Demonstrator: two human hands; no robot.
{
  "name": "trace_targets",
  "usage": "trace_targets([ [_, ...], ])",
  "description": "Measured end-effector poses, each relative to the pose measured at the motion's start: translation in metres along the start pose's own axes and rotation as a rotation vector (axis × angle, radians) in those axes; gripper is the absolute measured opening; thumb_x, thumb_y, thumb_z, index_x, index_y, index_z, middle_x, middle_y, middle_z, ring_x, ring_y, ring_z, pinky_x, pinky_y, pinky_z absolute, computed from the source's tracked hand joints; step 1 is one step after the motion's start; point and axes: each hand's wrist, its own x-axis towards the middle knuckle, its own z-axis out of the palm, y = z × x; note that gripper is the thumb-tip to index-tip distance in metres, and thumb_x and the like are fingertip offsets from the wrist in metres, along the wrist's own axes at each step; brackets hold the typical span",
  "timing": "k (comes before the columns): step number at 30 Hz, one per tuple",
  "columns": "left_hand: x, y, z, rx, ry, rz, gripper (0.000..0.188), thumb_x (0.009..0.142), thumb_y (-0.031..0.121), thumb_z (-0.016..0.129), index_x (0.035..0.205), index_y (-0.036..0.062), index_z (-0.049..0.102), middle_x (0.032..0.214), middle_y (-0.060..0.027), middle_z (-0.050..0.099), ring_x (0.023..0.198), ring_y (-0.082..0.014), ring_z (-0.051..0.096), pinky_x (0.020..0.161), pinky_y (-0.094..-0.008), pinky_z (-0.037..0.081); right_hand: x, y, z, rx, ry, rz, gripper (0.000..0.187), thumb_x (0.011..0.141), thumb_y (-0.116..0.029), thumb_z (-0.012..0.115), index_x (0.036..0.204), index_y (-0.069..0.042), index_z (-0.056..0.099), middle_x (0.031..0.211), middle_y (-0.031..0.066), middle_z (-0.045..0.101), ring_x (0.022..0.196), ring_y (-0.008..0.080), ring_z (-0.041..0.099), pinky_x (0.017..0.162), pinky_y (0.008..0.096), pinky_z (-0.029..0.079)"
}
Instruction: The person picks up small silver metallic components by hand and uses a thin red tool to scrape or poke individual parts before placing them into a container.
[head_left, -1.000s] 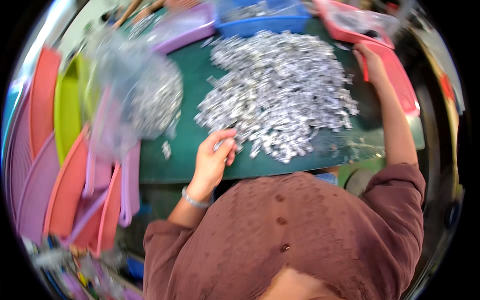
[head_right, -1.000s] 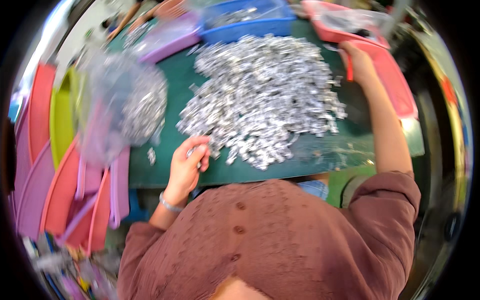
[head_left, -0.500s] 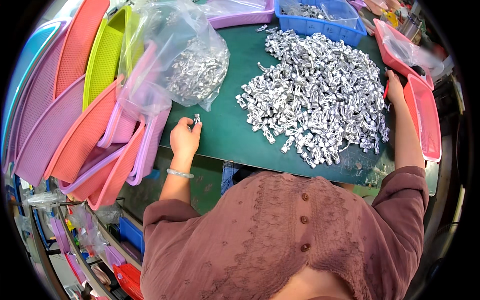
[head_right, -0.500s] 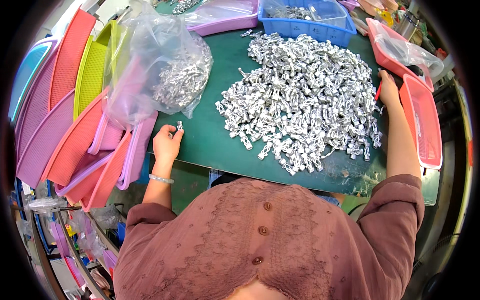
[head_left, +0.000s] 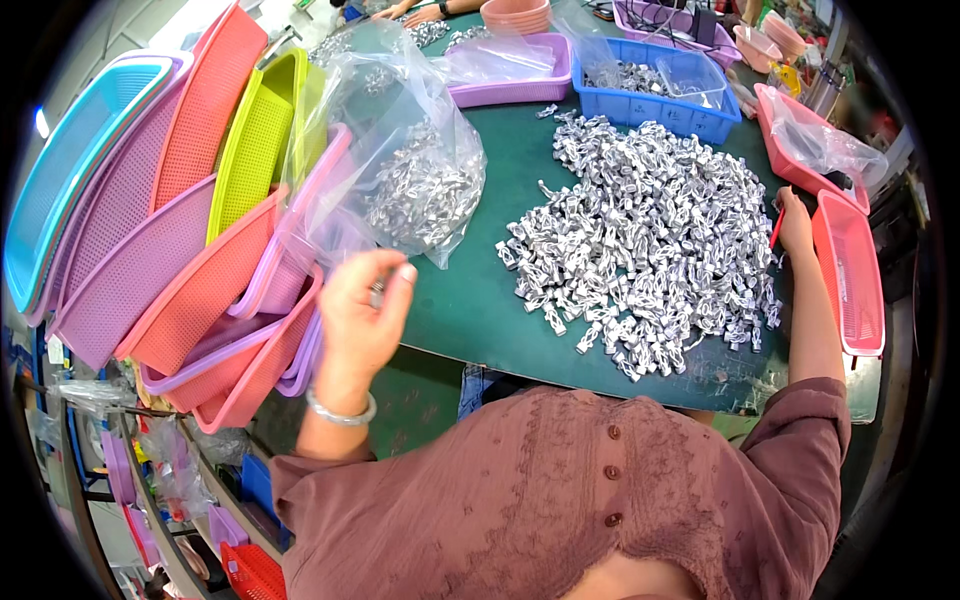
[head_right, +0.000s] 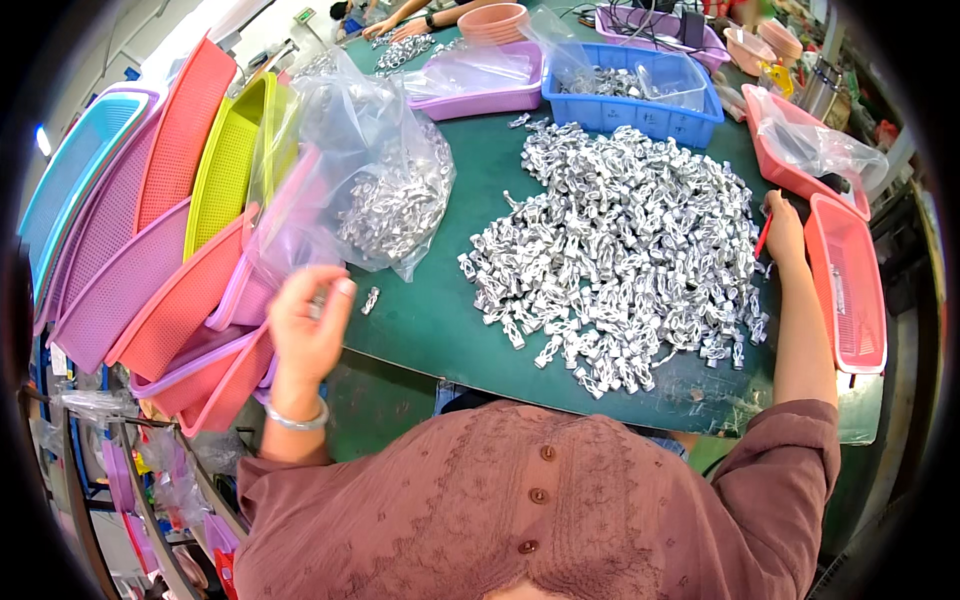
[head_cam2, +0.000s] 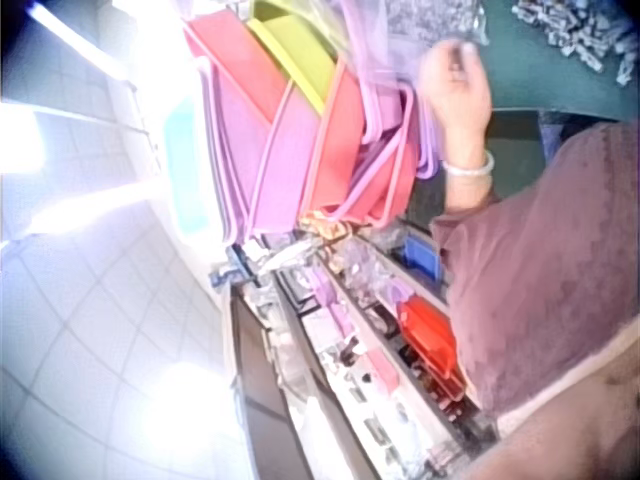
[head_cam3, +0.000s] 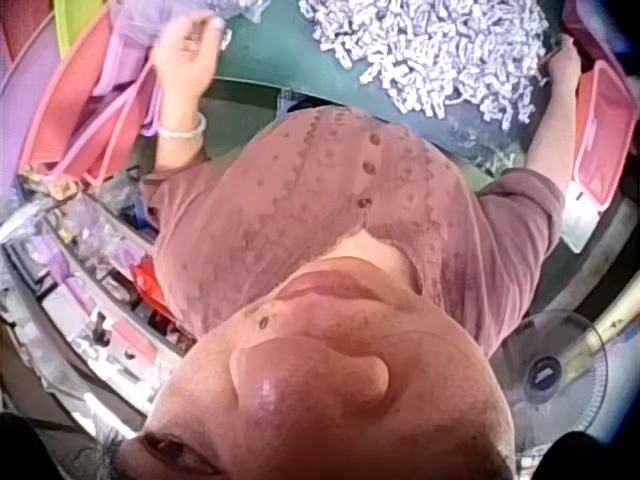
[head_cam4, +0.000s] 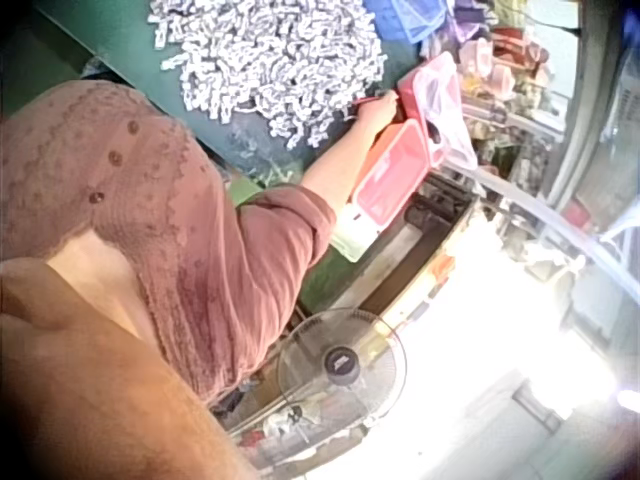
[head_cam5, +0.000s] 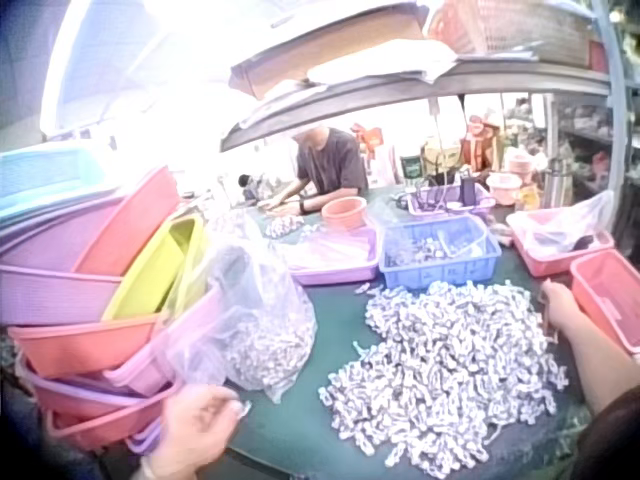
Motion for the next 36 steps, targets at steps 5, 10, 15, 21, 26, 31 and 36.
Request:
trace_targets([
  [5,0.086,0.03,-0.038,0.15,0.305,0.331,0.012,0.078,0.009,0.063,0.084,-0.0013,0.061,0.07,-0.008,0.058,0.064,-0.0151,0.054,0.062,-0.0265,0.044,-0.008,-0.001,-0.009,0.113,0.013,0.081,0.013,0.075,0.0,0.043,0.087,-0.004,0.042,0.075,0.0199,0.05,0.074,0.0357,0.052,0.066,0.0384,0.039],
  [10,0.143,-0.004,-0.05,0.062,-0.107,-0.06,0.028,0.087,0.016,0.055,0.106,-0.0039,0.056,0.088,-0.0042,0.057,0.077,-0.0085,0.052,0.068,-0.0229,0.043,-0.009,-0.024,-0.026,0.075,0.073,0.032,0.023,0.069,0.004,0.046,0.09,-0.004,0.043,0.077,0.0224,0.051,0.078,0.0402,0.051,0.068,0.0409,0.039],
  [15,0.105,0.042,-0.024,0.007,0.221,0.302,0.026,0.081,0.012,0.06,0.103,-0.0022,0.058,0.095,-0.0134,0.061,0.091,-0.0217,0.057,0.08,-0.0299,0.043,-0.031,-0.07,-0.065,0.2,0.226,0.119,0.024,0.07,0.006,0.048,0.09,-0.005,0.047,0.073,0.0164,0.051,0.073,0.0313,0.054,0.066,0.0355,0.042],
  [21,0.036,0.074,0.041,-0.216,-0.159,0.527,0.018,0.076,0.0,0.06,0.093,-0.0034,0.06,0.086,-0.0116,0.06,0.079,-0.0167,0.057,0.072,-0.0263,0.046,-0.061,-0.189,-0.077,1.232,0.063,0.131,0.027,0.071,0.009,0.057,0.09,-0.007,0.049,0.081,-0.0009,0.052,0.075,0.0098,0.052,0.069,0.0227,0.043],
  [26,-0.003,0.054,0.13,-0.843,-0.485,-0.074,0.027,0.075,0.003,0.066,0.101,-0.0005,0.059,0.083,-0.0047,0.058,0.072,-0.0075,0.055,0.062,-0.0197,0.045,-0.095,-0.282,-0.068,1.689,-0.117,0.194,0.028,0.071,0.01,0.059,0.089,-0.008,0.048,0.084,0.0004,0.052,0.078,0.0088,0.051,0.071,0.022,0.043],
  [31,-0.01,0.067,0.153,-0.992,-0.448,-0.034,0.024,0.076,0.003,0.066,0.099,0.0011,0.058,0.083,-0.0025,0.056,0.065,-0.007,0.052,0.058,-0.0196,0.044,-0.115,-0.317,-0.058,1.758,-0.12,0.162,0.027,0.073,0.01,0.057,0.09,-0.007,0.047,0.086,0.0007,0.051,0.078,0.0078,0.05,0.073,0.0212,0.043],
  [36,-0.011,0.065,0.146,-0.85,-0.416,0.109,0.014,0.078,0.002,0.064,0.091,0.0005,0.06,0.082,-0.0018,0.056,0.067,-0.0056,0.051,0.059,-0.0181,0.042,-0.122,-0.324,-0.053,1.727,-0.158,0.2,0.026,0.074,0.01,0.056,0.092,-0.007,0.047,0.087,0.0005,0.051,0.08,0.0073,0.05,0.074,0.0216,0.043],
])
